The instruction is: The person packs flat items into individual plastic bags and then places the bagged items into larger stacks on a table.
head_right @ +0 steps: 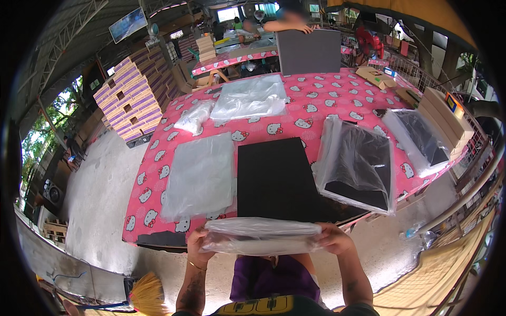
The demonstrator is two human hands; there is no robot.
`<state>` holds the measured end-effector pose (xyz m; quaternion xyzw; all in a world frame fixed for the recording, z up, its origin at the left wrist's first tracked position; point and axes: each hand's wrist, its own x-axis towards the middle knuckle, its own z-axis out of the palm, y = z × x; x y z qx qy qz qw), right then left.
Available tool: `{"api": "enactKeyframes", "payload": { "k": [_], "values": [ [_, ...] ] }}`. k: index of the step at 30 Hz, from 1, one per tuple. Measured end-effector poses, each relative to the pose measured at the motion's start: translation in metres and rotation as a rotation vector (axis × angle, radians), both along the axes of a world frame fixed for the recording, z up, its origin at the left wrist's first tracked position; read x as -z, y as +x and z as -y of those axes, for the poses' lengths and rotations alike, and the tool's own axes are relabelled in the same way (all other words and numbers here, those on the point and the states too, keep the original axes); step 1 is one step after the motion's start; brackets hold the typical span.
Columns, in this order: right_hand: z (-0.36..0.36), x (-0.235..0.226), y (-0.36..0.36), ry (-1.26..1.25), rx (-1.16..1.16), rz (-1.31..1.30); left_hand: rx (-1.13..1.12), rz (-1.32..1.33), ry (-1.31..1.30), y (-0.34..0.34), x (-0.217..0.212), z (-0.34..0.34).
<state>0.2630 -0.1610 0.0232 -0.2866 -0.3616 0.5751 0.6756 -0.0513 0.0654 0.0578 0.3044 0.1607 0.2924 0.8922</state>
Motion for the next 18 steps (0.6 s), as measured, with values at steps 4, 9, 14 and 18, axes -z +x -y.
{"api": "enactKeyframes", "payload": {
  "k": [4, 9, 14, 18],
  "values": [
    [0.005, -0.004, -0.012, -0.278, 0.391, 0.474, -0.063, -0.205, 0.185, 0.002, 0.035, 0.008],
    [0.005, 0.014, -0.034, -0.363, 0.978, 0.533, -0.466, -0.581, 0.533, 0.037, 0.048, 0.073],
    [0.008, 0.035, -0.038, -0.385, 0.992, 0.48, -0.413, -0.655, 0.543, 0.041, 0.036, 0.084],
    [0.014, 0.03, -0.045, -0.494, 0.938, 0.509, -0.418, -0.631, 0.595, 0.034, 0.057, 0.079]
  ]
}}
